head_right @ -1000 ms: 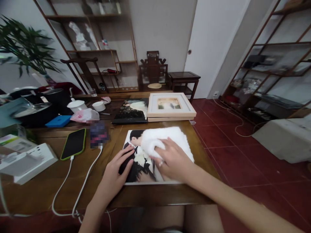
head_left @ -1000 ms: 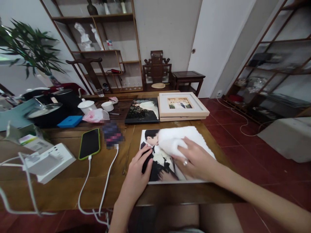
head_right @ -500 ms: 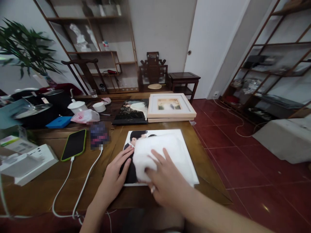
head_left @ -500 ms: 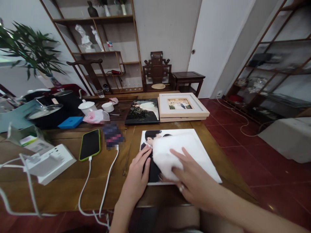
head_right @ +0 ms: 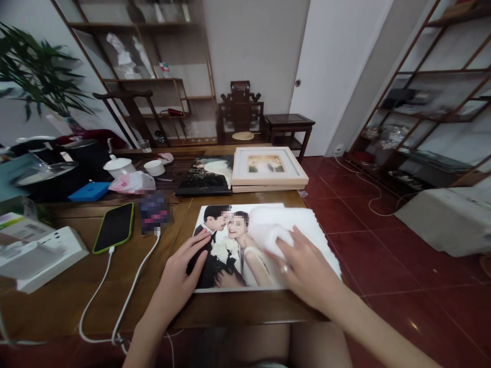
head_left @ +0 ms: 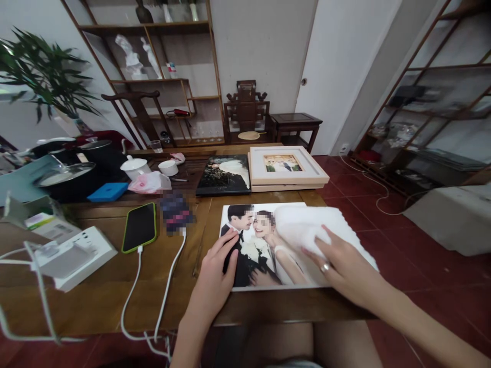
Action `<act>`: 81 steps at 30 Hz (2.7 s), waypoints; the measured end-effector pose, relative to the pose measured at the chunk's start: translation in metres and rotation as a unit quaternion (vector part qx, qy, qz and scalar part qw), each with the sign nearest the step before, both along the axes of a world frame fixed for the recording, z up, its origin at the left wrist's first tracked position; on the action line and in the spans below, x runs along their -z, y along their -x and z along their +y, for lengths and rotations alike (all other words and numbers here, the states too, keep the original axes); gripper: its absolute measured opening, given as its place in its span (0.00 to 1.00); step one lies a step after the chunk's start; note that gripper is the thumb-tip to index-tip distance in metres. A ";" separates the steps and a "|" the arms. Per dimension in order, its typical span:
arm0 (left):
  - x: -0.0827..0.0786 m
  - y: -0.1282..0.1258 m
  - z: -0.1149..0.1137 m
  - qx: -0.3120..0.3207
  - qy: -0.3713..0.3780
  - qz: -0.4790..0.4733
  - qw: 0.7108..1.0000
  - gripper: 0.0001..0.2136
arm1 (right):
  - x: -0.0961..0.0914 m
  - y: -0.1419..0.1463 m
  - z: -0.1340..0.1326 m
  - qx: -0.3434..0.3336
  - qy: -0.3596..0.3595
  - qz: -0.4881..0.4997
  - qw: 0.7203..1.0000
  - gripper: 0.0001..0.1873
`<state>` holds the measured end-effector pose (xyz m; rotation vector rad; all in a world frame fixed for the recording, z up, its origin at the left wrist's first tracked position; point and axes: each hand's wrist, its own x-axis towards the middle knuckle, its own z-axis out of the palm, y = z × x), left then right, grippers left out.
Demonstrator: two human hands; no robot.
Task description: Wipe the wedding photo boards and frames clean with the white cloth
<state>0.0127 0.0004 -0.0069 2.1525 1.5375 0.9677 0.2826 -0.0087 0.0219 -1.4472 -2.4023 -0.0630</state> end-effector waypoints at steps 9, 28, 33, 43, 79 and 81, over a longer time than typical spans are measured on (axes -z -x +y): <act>-0.009 -0.001 -0.007 -0.041 -0.008 -0.128 0.991 0.19 | -0.023 0.080 0.081 -0.108 0.046 -0.035 0.992 0.13; -0.005 0.005 0.002 -0.105 0.162 -0.481 0.855 0.27 | 0.009 0.000 -0.041 -0.059 -0.041 0.032 0.997 0.10; -0.032 0.010 -0.011 -0.052 0.207 -0.568 0.795 0.25 | 0.003 0.009 -0.026 -0.007 -0.035 -0.003 0.999 0.10; -0.085 0.009 -0.048 -0.085 0.154 -0.591 0.787 0.27 | -0.002 0.072 -0.039 -0.137 -0.177 0.080 0.971 0.09; -0.053 0.007 -0.016 -0.258 0.263 -0.567 0.737 0.17 | -0.009 -0.069 -0.024 0.156 0.192 0.513 0.822 0.26; -0.053 0.013 -0.016 -0.246 0.280 -0.568 0.733 0.19 | -0.015 -0.078 -0.022 0.187 0.169 0.505 0.825 0.20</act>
